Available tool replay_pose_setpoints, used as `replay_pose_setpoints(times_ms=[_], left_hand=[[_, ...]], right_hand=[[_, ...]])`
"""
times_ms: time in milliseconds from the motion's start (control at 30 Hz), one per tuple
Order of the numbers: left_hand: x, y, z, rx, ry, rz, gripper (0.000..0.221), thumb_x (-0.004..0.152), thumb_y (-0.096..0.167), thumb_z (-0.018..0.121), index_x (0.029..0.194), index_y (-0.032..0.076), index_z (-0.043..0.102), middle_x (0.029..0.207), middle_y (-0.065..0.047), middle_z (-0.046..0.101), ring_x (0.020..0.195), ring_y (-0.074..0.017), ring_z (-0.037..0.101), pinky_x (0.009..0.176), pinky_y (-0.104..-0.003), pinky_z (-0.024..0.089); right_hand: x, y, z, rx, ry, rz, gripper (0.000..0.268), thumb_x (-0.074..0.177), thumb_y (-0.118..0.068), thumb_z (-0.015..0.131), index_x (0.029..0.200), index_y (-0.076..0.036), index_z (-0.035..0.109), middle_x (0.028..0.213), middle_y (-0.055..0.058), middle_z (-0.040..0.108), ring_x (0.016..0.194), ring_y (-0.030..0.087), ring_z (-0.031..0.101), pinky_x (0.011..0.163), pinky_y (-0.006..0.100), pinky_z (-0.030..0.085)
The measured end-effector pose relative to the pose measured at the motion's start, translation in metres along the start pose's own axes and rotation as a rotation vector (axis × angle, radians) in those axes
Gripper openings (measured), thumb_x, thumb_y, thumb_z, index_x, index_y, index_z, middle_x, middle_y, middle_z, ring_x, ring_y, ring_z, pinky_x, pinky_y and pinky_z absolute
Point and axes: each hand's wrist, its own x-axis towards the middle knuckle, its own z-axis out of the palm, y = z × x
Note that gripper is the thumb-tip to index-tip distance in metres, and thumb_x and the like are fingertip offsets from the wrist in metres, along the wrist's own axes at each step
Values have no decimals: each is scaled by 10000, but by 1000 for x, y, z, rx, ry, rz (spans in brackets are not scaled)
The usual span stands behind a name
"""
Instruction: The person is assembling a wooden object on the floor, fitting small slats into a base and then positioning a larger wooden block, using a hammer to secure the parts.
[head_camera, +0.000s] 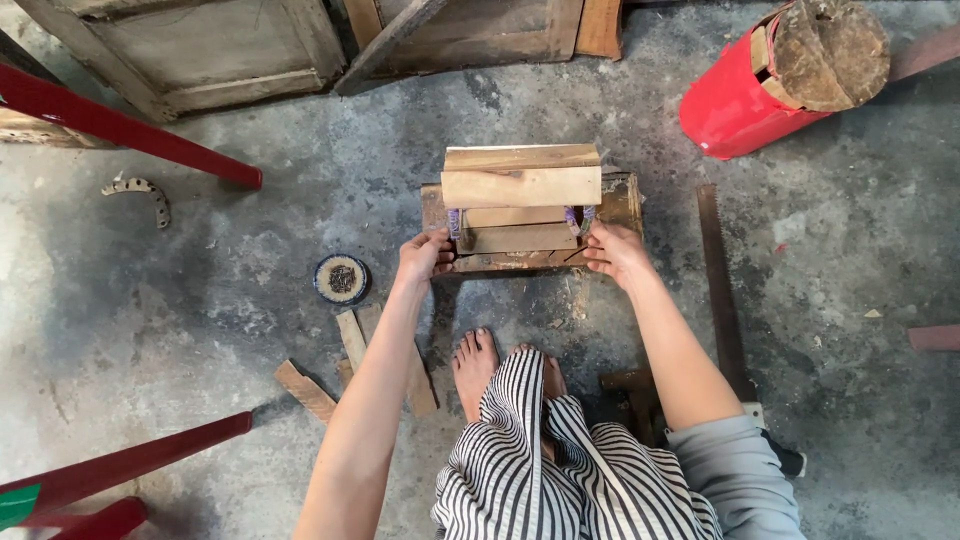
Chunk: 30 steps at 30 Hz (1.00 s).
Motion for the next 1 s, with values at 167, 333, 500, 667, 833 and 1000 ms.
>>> replay_pose_setpoints(times_ms=[167, 333, 500, 667, 833, 1000], left_hand=[[-21, 21, 7, 5, -29, -33, 251, 933, 162, 707, 1119, -6, 689, 865, -167, 744, 693, -252, 764, 589, -391, 668], [-40, 44, 9, 6, -88, -84, 278, 943, 123, 659, 1163, -45, 640, 876, -170, 753, 714, -253, 772, 622, -389, 658], [-39, 50, 8, -52, -117, -154, 248, 921, 81, 665, 1125, -60, 655, 875, -167, 728, 736, -249, 772, 646, -376, 667], [-24, 42, 7, -85, -119, -156, 280, 924, 47, 652, 1169, -87, 633, 903, -176, 691, 777, -284, 770, 681, -412, 666], [-12, 31, 8, -94, -111, -143, 231, 873, 19, 687, 1089, -57, 663, 885, -170, 696, 730, -251, 763, 639, -363, 667], [-12, 29, 10, -106, -102, -87, 146, 892, -8, 661, 1026, -62, 681, 862, -182, 693, 714, -245, 754, 629, -341, 665]], right_hand=[[-36, -30, 6, -69, -103, 101, 283, 973, -393, 667, 1080, -132, 675, 908, 17, 717, 739, 166, 729, 605, 312, 616], [-41, -41, 3, -38, -212, 186, 264, 996, -339, 584, 1108, -116, 670, 1042, 45, 741, 849, 172, 733, 670, 289, 595], [-41, -41, 0, 48, -281, 236, 210, 954, -264, 655, 1101, -113, 669, 1095, 46, 745, 893, 172, 731, 703, 270, 601], [-30, -36, 0, 131, -306, 249, 165, 937, -220, 688, 1073, -128, 681, 1085, 56, 748, 898, 187, 740, 715, 269, 613], [-14, -27, 1, 187, -313, 247, 168, 933, -202, 707, 1085, -133, 693, 1066, 59, 744, 906, 191, 751, 735, 268, 626], [-6, -22, -2, 194, -314, 196, 249, 886, -173, 769, 1119, -103, 715, 1023, 64, 746, 870, 163, 757, 742, 262, 640]])
